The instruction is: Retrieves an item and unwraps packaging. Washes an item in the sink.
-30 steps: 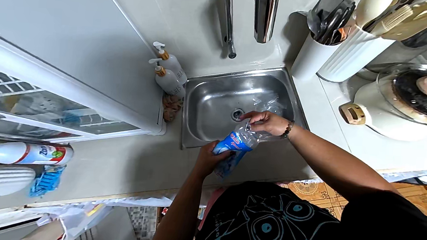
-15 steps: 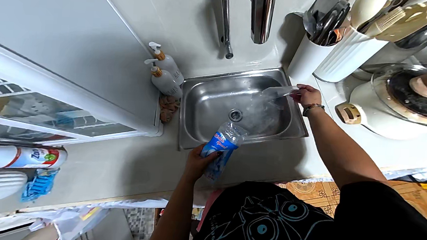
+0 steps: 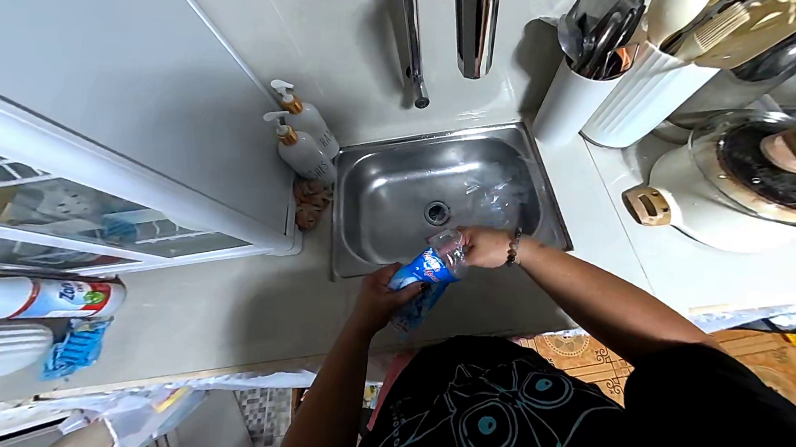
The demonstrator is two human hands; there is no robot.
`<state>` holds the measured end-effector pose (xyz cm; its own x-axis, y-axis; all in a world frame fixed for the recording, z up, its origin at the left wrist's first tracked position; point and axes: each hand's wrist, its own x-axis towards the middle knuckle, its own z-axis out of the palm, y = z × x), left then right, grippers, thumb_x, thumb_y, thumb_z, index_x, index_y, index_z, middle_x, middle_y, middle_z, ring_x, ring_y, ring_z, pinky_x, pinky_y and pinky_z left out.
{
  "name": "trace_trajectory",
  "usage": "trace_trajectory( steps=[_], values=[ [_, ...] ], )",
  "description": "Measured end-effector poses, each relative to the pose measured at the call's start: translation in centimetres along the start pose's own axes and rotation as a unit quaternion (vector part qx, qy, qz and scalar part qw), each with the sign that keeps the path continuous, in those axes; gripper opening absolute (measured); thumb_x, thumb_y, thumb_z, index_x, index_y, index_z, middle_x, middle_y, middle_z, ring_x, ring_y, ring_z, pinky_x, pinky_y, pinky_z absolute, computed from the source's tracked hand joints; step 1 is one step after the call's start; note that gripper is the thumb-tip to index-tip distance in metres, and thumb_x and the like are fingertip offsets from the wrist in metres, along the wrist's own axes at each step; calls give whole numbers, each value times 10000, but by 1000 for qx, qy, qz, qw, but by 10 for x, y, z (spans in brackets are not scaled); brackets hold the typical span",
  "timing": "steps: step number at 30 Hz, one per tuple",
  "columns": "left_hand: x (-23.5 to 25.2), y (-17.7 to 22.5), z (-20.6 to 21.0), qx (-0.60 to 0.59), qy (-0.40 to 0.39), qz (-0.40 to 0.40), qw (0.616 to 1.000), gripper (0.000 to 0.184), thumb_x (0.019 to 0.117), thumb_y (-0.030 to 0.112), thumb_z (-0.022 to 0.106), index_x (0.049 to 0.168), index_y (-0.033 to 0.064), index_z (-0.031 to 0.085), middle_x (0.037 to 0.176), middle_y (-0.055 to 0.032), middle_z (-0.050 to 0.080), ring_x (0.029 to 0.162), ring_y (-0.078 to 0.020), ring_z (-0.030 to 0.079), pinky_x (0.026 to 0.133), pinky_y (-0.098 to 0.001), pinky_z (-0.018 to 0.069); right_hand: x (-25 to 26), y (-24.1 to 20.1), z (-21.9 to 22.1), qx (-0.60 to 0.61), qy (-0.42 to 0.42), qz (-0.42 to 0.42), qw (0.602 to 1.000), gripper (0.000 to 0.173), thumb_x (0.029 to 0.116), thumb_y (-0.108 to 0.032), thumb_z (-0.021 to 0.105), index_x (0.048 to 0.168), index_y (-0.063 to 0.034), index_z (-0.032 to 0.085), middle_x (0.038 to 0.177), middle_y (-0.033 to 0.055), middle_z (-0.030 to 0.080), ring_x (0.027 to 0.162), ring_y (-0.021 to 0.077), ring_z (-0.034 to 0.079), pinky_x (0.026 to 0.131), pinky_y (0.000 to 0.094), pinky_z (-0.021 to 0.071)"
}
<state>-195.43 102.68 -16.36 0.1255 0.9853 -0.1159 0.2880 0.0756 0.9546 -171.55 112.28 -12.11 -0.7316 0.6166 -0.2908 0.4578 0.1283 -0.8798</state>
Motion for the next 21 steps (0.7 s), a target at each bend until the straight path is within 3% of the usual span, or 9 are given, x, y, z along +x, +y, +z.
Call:
trace_trajectory(
  steps=[3,7,9,12,14,17,19,21],
  values=[
    [-2,-2,-4,11,-3,0,1000,244,865,162,771,1023,-10,699,889,-17,719,808,-18,677,776,-212,570,1,-5,0,2,-9,34,999,290,960,32,652,1248,48,677,1267,198,664,1184,235,629,1065,382,478],
    [-2,-4,-4,6,-10,7,1000,218,875,168,762,1005,4,698,867,6,706,793,-6,662,762,-201,561,9,21,10,-41,57,-76,995,194,824,-30,810,1002,23,753,1086,186,708,1073,277,657,979,457,520],
    [-2,-2,-1,1,-9,2,1000,247,869,177,767,1023,-2,694,878,1,709,805,-15,670,770,-210,568,12,26,12,-98,93,-116,984,151,823,-62,799,954,4,763,1088,184,716,1106,321,652,1001,514,502],
    [1,0,-1,1,-10,-13,1000,295,861,211,774,1047,-1,688,899,-11,715,826,-34,682,791,-236,576,11,23,5,-154,98,-139,973,120,882,16,700,976,9,775,1209,183,708,1236,345,609,1081,537,455],
    [3,2,-2,-11,-11,-27,1000,285,855,194,779,1048,6,686,896,-1,720,824,-29,688,793,-234,583,6,24,-4,-190,96,-154,965,175,919,46,606,954,20,775,1429,145,621,1418,358,483,1160,583,365],
    [2,0,-3,-46,-7,-41,998,273,857,142,779,1070,-2,686,912,-2,733,838,-38,702,808,-240,595,0,27,-18,-214,150,-180,948,218,941,-58,591,963,-58,808,1545,107,528,1507,412,343,1182,671,269],
    [1,-4,-4,-81,4,-37,996,273,860,107,772,1092,-8,683,918,-3,745,848,-49,716,817,-250,607,0,33,-29,-167,203,-186,947,214,971,-166,620,1024,-106,819,1487,95,585,1478,360,405,1200,614,298],
    [0,-10,-5,-102,13,-35,994,266,860,100,764,1091,-5,684,907,-2,751,838,-58,722,810,-258,615,-2,39,-43,-73,254,-158,951,206,1000,-120,606,1076,-20,770,1315,94,689,1285,207,607,1127,432,465]
  ],
)
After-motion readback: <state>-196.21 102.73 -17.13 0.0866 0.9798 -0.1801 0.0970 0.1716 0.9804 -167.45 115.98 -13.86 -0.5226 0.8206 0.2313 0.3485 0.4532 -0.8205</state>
